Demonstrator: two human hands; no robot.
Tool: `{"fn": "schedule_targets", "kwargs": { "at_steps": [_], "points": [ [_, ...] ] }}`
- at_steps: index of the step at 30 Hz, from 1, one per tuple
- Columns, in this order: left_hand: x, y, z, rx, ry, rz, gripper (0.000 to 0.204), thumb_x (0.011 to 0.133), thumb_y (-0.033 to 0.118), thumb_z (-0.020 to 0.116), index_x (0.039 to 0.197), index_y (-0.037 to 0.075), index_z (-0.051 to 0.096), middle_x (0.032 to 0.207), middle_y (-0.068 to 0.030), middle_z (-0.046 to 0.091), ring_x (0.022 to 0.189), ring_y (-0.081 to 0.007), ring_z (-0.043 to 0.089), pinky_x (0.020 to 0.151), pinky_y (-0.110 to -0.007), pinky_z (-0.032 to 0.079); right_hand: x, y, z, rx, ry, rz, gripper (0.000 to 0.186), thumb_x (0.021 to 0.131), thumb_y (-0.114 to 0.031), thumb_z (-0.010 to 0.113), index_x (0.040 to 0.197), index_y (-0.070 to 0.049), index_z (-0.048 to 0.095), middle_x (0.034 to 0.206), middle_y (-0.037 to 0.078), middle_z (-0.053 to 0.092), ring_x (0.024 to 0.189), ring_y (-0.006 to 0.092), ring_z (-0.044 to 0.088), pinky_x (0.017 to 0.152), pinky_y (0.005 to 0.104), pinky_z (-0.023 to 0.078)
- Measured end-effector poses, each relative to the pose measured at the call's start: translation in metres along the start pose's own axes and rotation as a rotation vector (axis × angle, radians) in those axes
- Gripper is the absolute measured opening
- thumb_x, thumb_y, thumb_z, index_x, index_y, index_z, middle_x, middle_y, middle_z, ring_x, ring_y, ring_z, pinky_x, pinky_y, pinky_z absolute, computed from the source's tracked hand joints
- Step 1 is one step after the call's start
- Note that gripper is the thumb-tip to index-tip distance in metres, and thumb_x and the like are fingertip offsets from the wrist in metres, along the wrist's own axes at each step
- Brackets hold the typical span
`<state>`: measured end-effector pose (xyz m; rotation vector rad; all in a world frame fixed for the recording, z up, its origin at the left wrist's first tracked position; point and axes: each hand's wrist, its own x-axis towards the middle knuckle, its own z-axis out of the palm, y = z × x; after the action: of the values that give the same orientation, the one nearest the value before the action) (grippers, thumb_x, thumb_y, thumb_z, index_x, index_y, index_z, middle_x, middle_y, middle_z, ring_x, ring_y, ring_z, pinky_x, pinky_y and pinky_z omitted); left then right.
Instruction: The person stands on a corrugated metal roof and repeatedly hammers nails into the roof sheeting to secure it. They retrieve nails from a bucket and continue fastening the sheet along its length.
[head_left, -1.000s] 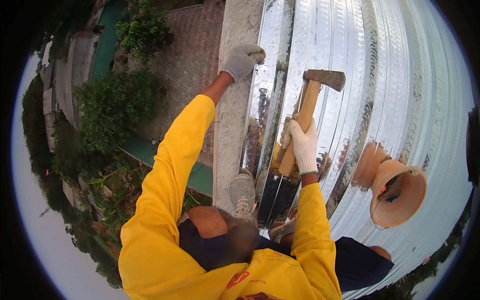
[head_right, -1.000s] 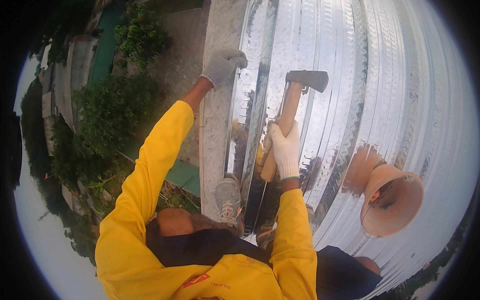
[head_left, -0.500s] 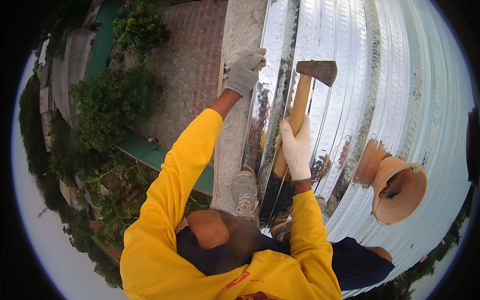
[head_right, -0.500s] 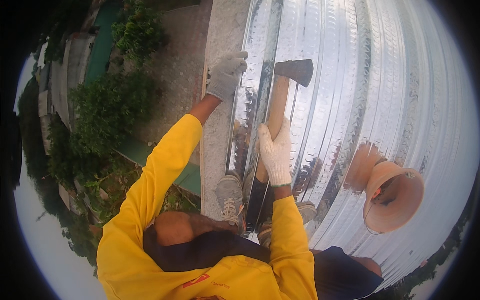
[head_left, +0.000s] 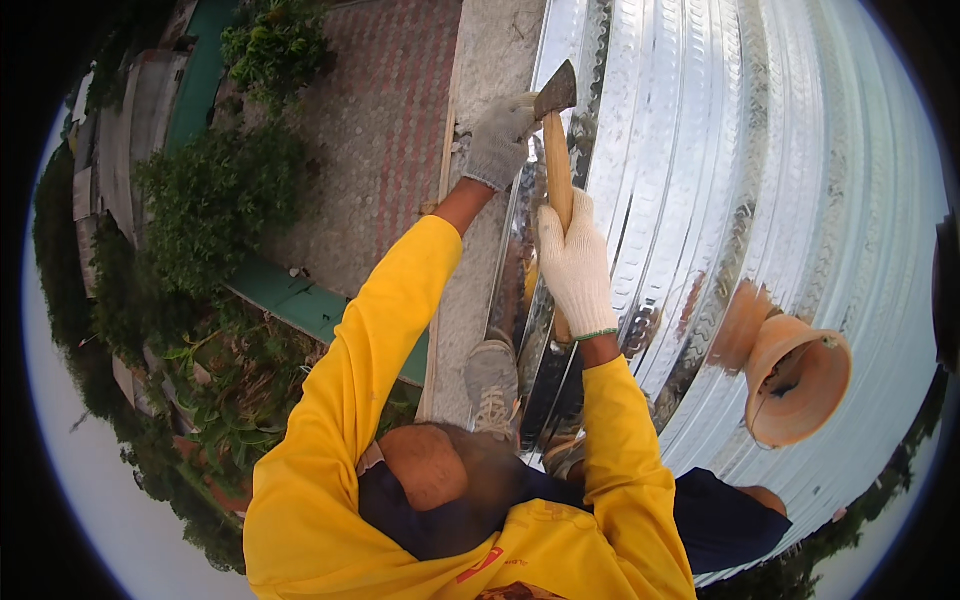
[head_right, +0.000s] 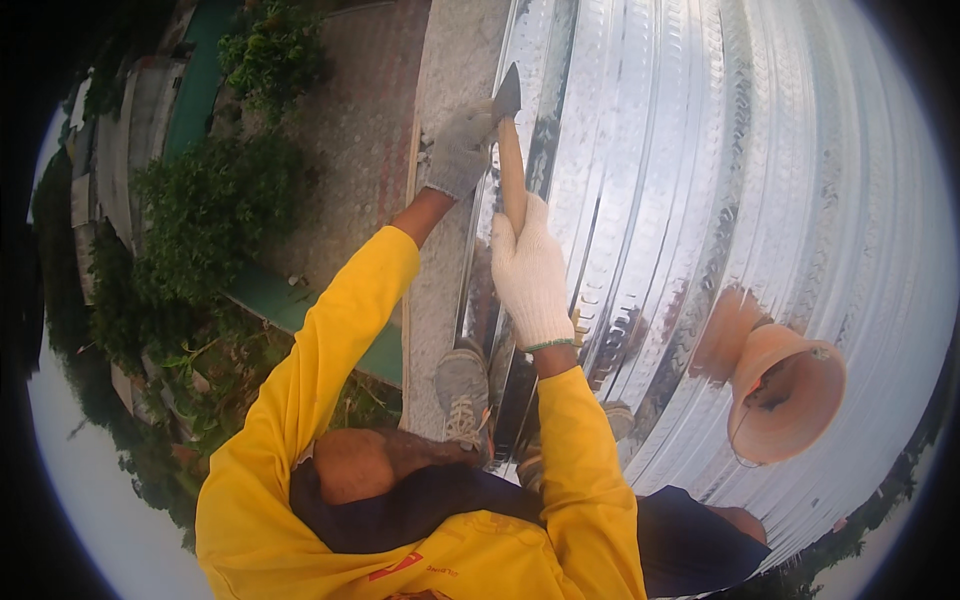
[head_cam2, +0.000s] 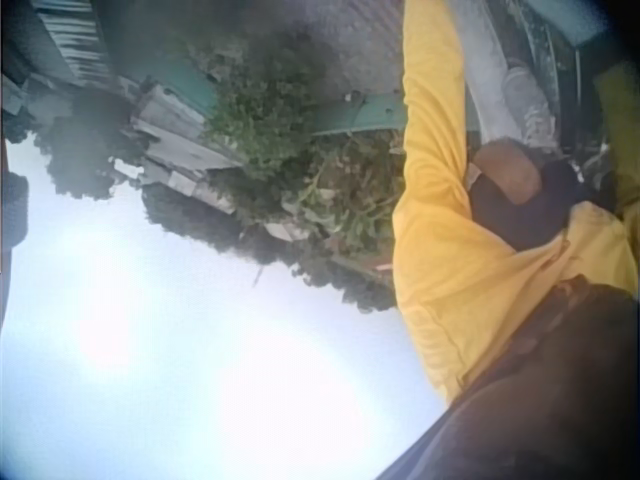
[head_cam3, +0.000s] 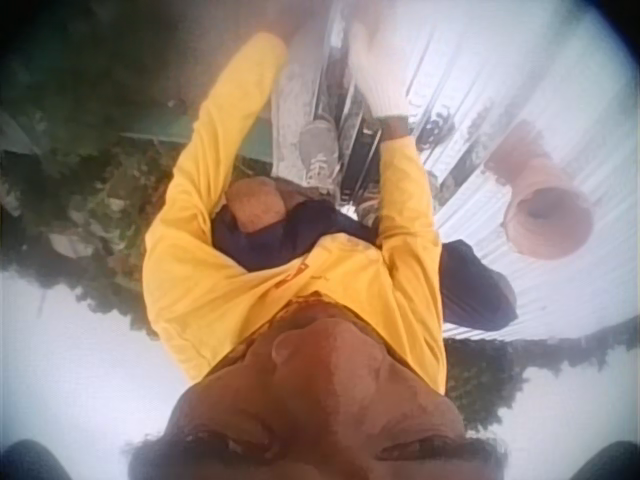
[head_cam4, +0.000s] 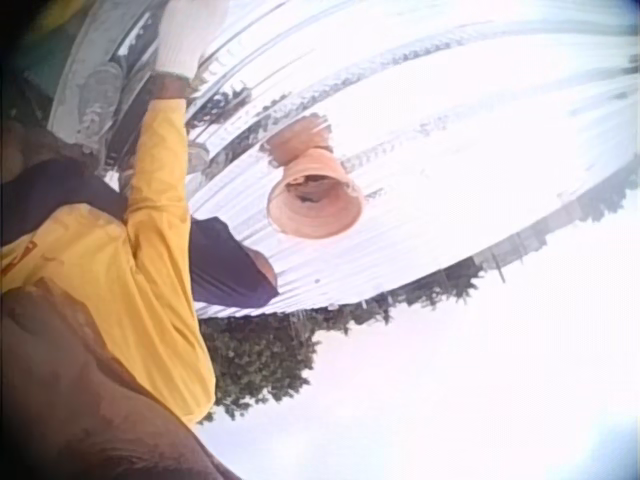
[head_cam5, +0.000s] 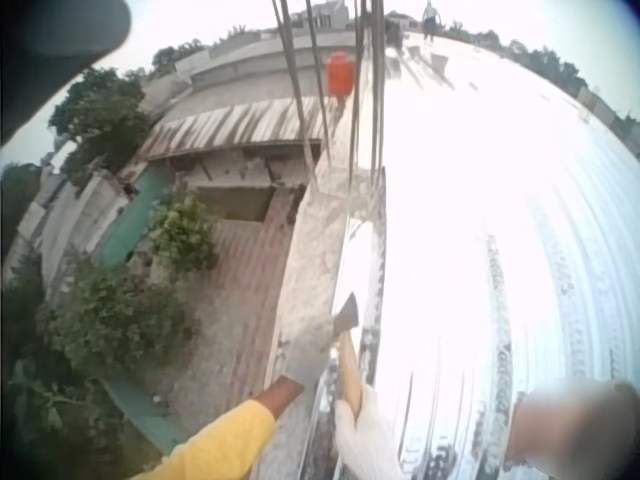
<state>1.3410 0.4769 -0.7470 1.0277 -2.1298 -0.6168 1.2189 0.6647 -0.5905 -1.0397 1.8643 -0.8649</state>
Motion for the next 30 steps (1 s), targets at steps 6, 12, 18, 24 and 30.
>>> {"fn": "schedule_targets", "kwargs": {
  "at_steps": [6,12,18,24,30],
  "points": [
    [-0.001,-0.001,-0.002,0.048,-0.061,-0.059,0.027,0.106,0.008,0.081,0.133,0.004,0.083,0.153,-0.0166,0.082,0.14,-0.0407,0.077,0.121,-0.048,0.06,-0.015,-0.01,-0.011,0.119,0.071,0.057,0.05,0.125,-0.03,0.063,0.164,0.0,0.051,0.104,0.033,0.08,0.083,0.0459,0.084,0.073,0.0547,0.063],
    [-0.001,0.0,-0.001,-0.015,0.016,-0.024,0.016,0.107,0.015,0.083,0.119,0.005,0.084,0.146,-0.0163,0.085,0.132,-0.0422,0.079,0.115,-0.053,0.063,-0.001,-0.003,-0.004,-0.029,-0.01,0.044,0.048,0.126,-0.03,0.062,0.162,0.0,0.052,0.101,0.031,0.08,0.082,0.0435,0.084,0.071,0.0524,0.063],
    [-0.001,0.0,-0.001,0.008,-0.015,-0.057,0.015,0.107,0.013,0.084,0.12,0.006,0.083,0.148,-0.0154,0.084,0.132,-0.0408,0.079,0.115,-0.053,0.063,-0.011,-0.003,-0.013,0.076,0.076,0.034,0.051,0.126,-0.033,0.062,0.162,0.0,0.052,0.106,0.036,0.08,0.093,0.0559,0.084,0.078,0.0578,0.063],
    [0.0,-0.001,-0.004,-0.017,-0.049,-0.055,0.018,0.108,0.013,0.083,0.125,0.007,0.084,0.149,-0.0142,0.084,0.133,-0.0401,0.079,0.114,-0.051,0.063,0.001,-0.001,-0.003,-0.043,-0.023,0.059,0.052,0.126,-0.033,0.063,0.163,0.001,0.051,0.107,0.036,0.08,0.095,0.0513,0.085,0.079,0.0553,0.064],
    [-0.025,0.023,-0.002,0.168,0.011,-0.165,0.047,0.105,0.016,0.085,0.15,0.006,0.077,0.162,-0.0208,0.075,0.144,-0.045,0.071,0.124,-0.056,0.056,-0.004,-0.005,-0.022,0.036,0.051,0.047,0.049,0.125,-0.033,0.064,0.16,0.001,0.054,0.105,0.032,0.08,0.089,0.0435,0.085,0.079,0.0519,0.064]
  ]
}}
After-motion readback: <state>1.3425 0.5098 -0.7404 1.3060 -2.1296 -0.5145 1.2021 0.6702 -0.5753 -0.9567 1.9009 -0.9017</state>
